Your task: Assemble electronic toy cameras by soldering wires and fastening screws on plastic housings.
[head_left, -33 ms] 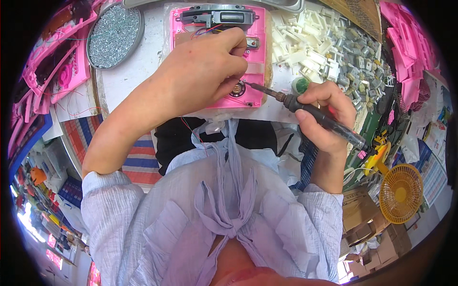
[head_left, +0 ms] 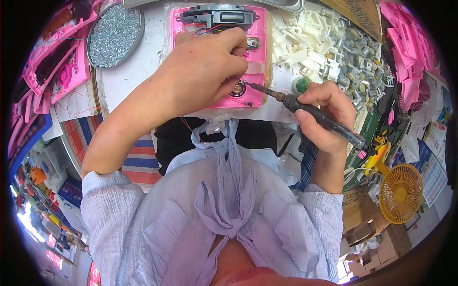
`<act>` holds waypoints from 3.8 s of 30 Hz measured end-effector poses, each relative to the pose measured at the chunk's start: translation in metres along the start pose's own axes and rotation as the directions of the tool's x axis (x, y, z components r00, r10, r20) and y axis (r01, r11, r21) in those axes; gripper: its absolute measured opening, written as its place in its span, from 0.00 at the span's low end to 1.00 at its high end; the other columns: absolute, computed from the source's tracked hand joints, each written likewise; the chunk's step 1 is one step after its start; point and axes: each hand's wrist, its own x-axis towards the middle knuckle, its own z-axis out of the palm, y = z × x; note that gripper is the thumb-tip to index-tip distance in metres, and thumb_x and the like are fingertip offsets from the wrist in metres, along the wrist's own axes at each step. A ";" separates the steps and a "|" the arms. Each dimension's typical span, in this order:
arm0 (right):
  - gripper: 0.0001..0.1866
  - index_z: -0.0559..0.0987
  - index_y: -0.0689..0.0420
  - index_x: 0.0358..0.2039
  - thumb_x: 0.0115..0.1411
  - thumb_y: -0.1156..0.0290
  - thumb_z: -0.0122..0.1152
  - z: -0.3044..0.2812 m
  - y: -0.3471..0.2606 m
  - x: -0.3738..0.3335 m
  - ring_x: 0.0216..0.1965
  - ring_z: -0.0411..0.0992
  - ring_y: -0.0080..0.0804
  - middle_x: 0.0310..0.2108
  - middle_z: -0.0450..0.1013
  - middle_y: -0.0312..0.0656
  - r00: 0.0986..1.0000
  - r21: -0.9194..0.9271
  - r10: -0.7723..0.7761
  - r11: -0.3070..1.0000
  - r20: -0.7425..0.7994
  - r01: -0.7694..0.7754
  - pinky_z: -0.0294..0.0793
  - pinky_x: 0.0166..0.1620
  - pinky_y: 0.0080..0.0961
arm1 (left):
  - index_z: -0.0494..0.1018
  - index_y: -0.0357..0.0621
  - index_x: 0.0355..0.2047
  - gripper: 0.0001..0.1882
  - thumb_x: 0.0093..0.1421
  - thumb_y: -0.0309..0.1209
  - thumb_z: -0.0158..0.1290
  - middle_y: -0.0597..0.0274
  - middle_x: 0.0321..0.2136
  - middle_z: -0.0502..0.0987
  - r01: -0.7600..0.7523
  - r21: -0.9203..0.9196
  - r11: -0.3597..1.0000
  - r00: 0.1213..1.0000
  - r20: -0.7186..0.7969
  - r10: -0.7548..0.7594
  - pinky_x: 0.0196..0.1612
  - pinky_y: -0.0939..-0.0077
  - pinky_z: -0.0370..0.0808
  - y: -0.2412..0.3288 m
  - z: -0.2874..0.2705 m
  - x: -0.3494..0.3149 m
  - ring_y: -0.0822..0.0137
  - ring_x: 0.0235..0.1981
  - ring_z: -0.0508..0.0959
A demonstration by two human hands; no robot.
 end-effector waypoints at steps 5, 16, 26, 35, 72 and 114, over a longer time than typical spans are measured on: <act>0.12 0.77 0.65 0.34 0.50 0.76 0.69 -0.001 0.000 0.001 0.25 0.64 0.21 0.26 0.70 0.37 0.999 -0.028 -0.040 0.999 0.021 0.040 0.59 0.31 0.21 | 0.77 0.41 0.29 0.07 0.51 0.24 0.63 0.61 0.38 0.72 -0.024 0.013 1.000 0.999 -0.027 0.024 0.38 0.65 0.76 0.002 0.002 0.001 0.59 0.38 0.78; 0.12 0.78 0.64 0.35 0.51 0.76 0.70 -0.001 0.002 0.006 0.23 0.67 0.20 0.24 0.72 0.37 0.998 -0.039 -0.050 0.998 0.037 0.051 0.62 0.30 0.19 | 0.77 0.41 0.30 0.07 0.51 0.25 0.63 0.61 0.37 0.72 -0.026 0.035 0.999 0.999 -0.029 0.027 0.37 0.65 0.77 0.003 0.004 0.002 0.60 0.37 0.79; 0.12 0.79 0.64 0.35 0.51 0.75 0.71 -0.019 0.001 -0.027 0.26 0.70 0.22 0.27 0.75 0.40 0.980 -0.016 -0.095 0.996 -0.174 0.093 0.67 0.32 0.19 | 0.76 0.41 0.29 0.07 0.51 0.25 0.63 0.60 0.37 0.72 -0.022 0.036 0.999 1.000 -0.018 0.022 0.37 0.64 0.76 0.001 0.002 -0.001 0.59 0.37 0.78; 0.04 0.75 0.62 0.34 0.59 0.82 0.60 -0.166 0.027 -0.164 0.26 0.69 0.22 0.31 0.74 0.41 0.554 0.088 -0.064 0.966 -0.830 0.242 0.71 0.31 0.17 | 0.71 0.38 0.27 0.09 0.47 0.21 0.61 0.53 0.36 0.70 0.001 0.014 1.000 1.000 0.011 -0.001 0.40 0.61 0.74 0.007 0.002 0.003 0.51 0.36 0.76; 0.12 0.83 0.57 0.30 0.55 0.61 0.72 0.038 0.001 0.085 0.26 0.78 0.38 0.25 0.79 0.42 0.994 -0.707 -0.077 0.708 -0.075 0.001 0.76 0.32 0.33 | 0.79 0.51 0.44 0.21 0.48 0.27 0.68 0.59 0.42 0.77 -0.232 0.178 0.956 0.942 -0.205 0.266 0.31 0.65 0.73 -0.014 0.005 -0.027 0.60 0.31 0.77; 0.15 0.86 0.64 0.30 0.53 0.63 0.71 0.026 0.004 0.101 0.26 0.80 0.34 0.24 0.81 0.47 0.947 -0.418 0.319 0.855 -0.046 -0.308 0.79 0.34 0.30 | 0.81 0.48 0.39 0.18 0.45 0.34 0.65 0.64 0.45 0.76 -0.105 0.330 0.938 0.919 -0.329 0.219 0.55 0.57 0.63 -0.017 0.005 -0.003 0.61 0.48 0.73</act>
